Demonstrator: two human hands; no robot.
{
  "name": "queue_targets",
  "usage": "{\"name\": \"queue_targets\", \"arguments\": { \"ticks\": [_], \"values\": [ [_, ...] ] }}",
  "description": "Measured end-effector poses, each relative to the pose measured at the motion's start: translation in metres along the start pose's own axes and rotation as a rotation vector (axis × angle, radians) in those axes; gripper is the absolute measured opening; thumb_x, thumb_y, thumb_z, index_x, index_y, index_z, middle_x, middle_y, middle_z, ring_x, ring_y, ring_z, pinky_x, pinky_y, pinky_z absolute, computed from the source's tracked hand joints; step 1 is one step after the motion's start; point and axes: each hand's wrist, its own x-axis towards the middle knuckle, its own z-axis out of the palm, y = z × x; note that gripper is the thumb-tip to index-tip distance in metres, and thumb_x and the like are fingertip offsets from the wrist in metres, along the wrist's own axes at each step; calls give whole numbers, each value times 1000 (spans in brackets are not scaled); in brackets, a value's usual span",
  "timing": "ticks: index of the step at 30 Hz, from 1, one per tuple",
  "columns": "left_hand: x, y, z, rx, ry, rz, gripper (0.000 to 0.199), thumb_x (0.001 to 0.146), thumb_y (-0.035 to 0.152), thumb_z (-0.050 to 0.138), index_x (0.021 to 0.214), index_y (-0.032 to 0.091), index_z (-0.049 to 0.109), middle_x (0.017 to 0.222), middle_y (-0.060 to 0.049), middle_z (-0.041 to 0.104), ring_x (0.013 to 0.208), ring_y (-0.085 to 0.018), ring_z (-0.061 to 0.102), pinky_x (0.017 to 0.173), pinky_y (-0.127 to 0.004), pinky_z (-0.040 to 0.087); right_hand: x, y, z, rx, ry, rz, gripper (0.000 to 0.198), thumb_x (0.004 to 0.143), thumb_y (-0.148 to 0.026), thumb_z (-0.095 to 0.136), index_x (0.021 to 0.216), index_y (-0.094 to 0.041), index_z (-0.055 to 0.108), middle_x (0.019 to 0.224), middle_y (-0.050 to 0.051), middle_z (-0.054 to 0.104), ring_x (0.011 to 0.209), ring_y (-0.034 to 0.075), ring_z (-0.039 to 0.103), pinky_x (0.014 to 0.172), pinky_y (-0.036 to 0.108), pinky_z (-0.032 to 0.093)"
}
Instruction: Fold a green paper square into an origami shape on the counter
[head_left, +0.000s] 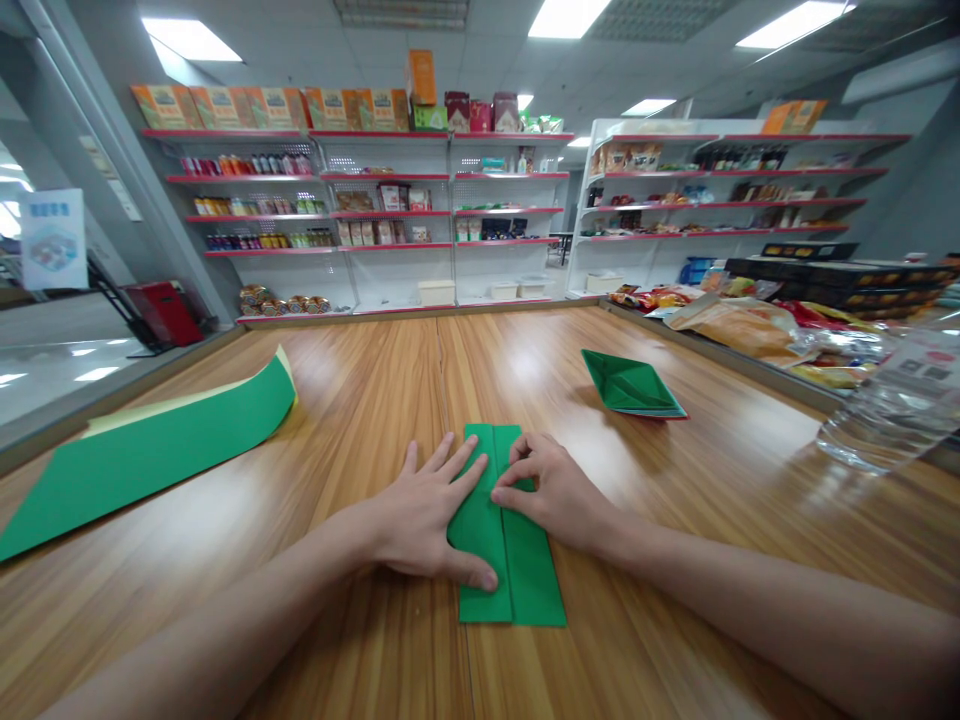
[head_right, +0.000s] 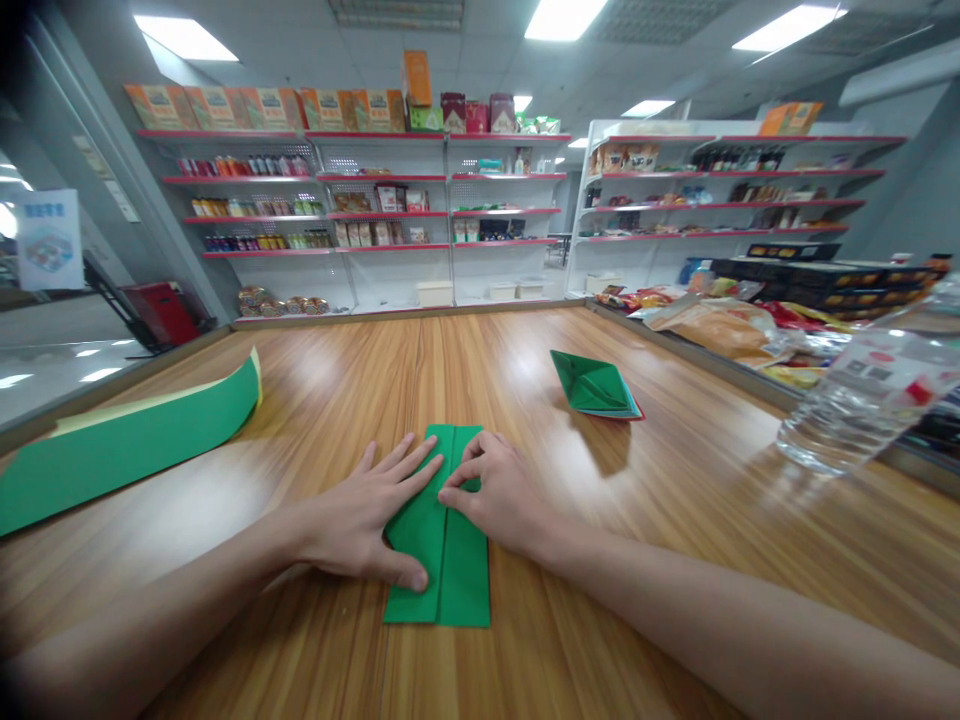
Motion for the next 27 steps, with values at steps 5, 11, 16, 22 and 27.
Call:
{"name": "queue_targets", "arguments": {
  "ticks": [5, 11, 16, 22, 27],
  "values": [
    [0, 0, 1, 0, 6, 3, 114, 62, 83, 46, 146, 26, -5, 152, -11, -13, 136, -42, -13, 101, -71, -1, -2, -1, -1, -49, 20, -69, 8, 74, -28, 72, 72, -21, 73, 82, 2, 53, 83, 16, 52, 77, 32, 42],
    [0, 0, 1, 1, 1, -10, 115, 61, 84, 45, 146, 25, -5, 152, -11, -13, 137, -41, -12, 102, -71, -1, -1, -3, -6, -69, -88, -155, 8, 79, -24, 67, 74, -17, 70, 75, 2, 60, 77, 16, 55, 73, 30, 41],
    [0, -2, 2, 9, 4, -8, 115, 62, 83, 46, 147, 24, -5, 152, -12, -13, 137, -41, -13, 102, -70, -1, -2, -2, -9, -62, -184, -289, 11, 81, -23, 65, 75, -16, 71, 73, 3, 61, 73, 15, 56, 74, 30, 41],
    [-1, 1, 2, 20, 1, -24, 91, 79, 74, 32, 147, 24, -2, 152, -10, -12, 138, -38, -11, 105, -67, 1, -8, 0, -11, -42, -208, -400, 21, 87, -26, 58, 74, -16, 71, 73, 3, 60, 71, 14, 54, 68, 28, 41],
    [-1, 5, 0, 25, -3, -57, 89, 81, 74, 28, 147, 21, 1, 152, -10, -12, 138, -37, -10, 105, -66, 2, -14, -1, -11, -35, -208, -487, 24, 87, -26, 58, 69, -15, 70, 69, 4, 59, 69, 14, 53, 69, 30, 39]
  ]
}}
